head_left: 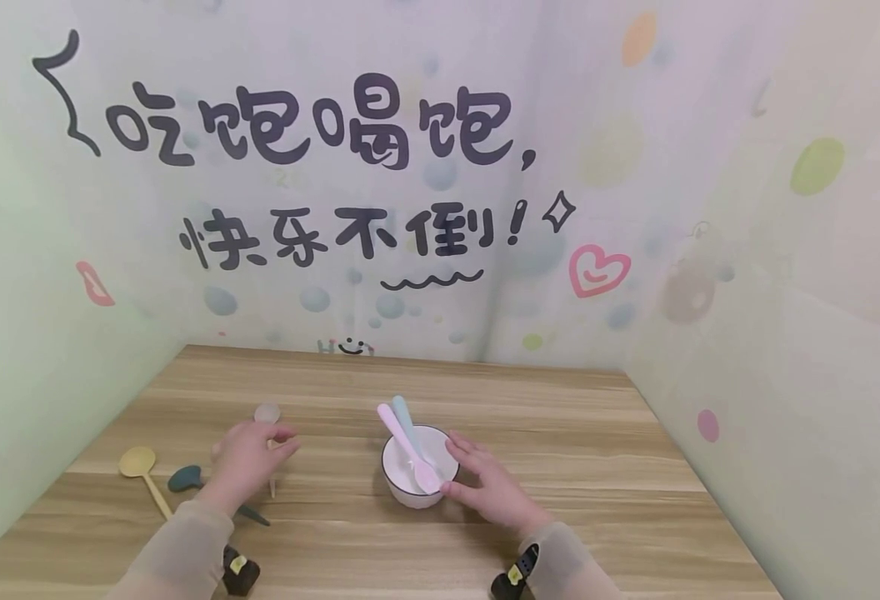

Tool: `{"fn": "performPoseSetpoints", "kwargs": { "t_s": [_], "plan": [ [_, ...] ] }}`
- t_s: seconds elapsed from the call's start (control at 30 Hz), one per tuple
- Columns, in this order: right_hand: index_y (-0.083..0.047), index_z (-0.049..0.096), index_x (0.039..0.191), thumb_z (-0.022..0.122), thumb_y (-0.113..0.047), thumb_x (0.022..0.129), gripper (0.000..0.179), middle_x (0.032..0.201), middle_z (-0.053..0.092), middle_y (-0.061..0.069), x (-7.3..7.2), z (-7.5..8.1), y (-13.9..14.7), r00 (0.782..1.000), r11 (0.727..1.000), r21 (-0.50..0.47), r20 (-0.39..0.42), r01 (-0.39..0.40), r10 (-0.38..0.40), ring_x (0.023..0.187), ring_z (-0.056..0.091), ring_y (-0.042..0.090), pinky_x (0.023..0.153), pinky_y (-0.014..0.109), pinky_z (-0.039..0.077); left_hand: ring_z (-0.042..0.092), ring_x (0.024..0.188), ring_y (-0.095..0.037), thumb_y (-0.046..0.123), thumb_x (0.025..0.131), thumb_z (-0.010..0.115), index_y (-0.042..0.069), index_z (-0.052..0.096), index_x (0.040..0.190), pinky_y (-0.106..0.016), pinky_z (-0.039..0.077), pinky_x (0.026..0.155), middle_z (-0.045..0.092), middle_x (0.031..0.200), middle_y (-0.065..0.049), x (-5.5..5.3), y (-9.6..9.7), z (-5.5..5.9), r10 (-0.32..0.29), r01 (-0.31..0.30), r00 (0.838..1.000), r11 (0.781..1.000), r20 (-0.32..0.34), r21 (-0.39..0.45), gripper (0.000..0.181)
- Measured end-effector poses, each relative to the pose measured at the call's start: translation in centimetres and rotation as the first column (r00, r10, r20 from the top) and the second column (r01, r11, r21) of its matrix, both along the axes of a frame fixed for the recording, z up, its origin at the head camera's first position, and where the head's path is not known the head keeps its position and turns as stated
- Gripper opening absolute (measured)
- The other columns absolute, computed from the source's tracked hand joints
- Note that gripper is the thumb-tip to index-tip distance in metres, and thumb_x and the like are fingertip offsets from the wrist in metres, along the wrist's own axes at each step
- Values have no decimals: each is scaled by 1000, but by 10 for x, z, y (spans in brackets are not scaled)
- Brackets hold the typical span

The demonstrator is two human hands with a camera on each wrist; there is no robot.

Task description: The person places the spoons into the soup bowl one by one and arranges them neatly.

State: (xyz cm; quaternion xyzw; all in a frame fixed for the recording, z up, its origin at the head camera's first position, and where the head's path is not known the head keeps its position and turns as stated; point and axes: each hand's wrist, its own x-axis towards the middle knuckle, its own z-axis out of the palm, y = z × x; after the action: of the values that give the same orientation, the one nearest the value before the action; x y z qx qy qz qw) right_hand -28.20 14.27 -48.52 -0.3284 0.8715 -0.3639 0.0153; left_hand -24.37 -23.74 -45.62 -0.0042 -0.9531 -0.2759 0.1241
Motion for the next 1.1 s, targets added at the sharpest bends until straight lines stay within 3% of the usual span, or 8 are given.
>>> {"fn": "performPoseSetpoints", "kwargs": {
  "t_s": [0.23,0.5,0.83,1.0,1.1],
  "plan": [
    [-3,39,145,65,-43,89,73,155,29,12,0,2,0,1000,1000,-3,-1,-4,4,142,23,38,110,56,20,49,109,-47,41,92,62,10,68,112,-58,26,80,65,115,-17,4,-5,-8,40,-42,998,998,39,50,37],
    [-4,39,145,64,-45,89,74,155,28,10,1,3,0,1000,1000,13,5,-1,1,142,22,38,110,57,20,53,108,-42,39,92,61,7,66,115,-58,31,80,65,116,-17,4,-8,-17,88,-92,994,994,57,56,39],
    [-4,39,145,64,-45,89,74,155,28,9,2,5,-1,1000,1000,18,12,-1,0,142,22,37,110,56,20,47,111,-53,41,91,60,3,61,123,-58,29,75,53,128,-29,6,-11,-16,190,-199,969,979,161,46,50],
    [-4,39,145,64,-45,89,74,156,28,10,2,4,-1,1000,1000,16,13,-3,2,142,22,37,110,55,20,52,102,-49,42,91,60,2,59,124,-55,30,71,58,121,-28,6,-12,-18,220,-229,958,973,186,28,52],
    [-4,39,145,64,-45,89,74,156,27,10,2,4,0,1000,1000,15,16,-2,2,142,22,37,110,55,20,53,91,-42,42,90,61,2,62,113,-53,29,70,61,102,-24,5,-12,-19,226,-236,952,971,205,27,46]
  ]
}}
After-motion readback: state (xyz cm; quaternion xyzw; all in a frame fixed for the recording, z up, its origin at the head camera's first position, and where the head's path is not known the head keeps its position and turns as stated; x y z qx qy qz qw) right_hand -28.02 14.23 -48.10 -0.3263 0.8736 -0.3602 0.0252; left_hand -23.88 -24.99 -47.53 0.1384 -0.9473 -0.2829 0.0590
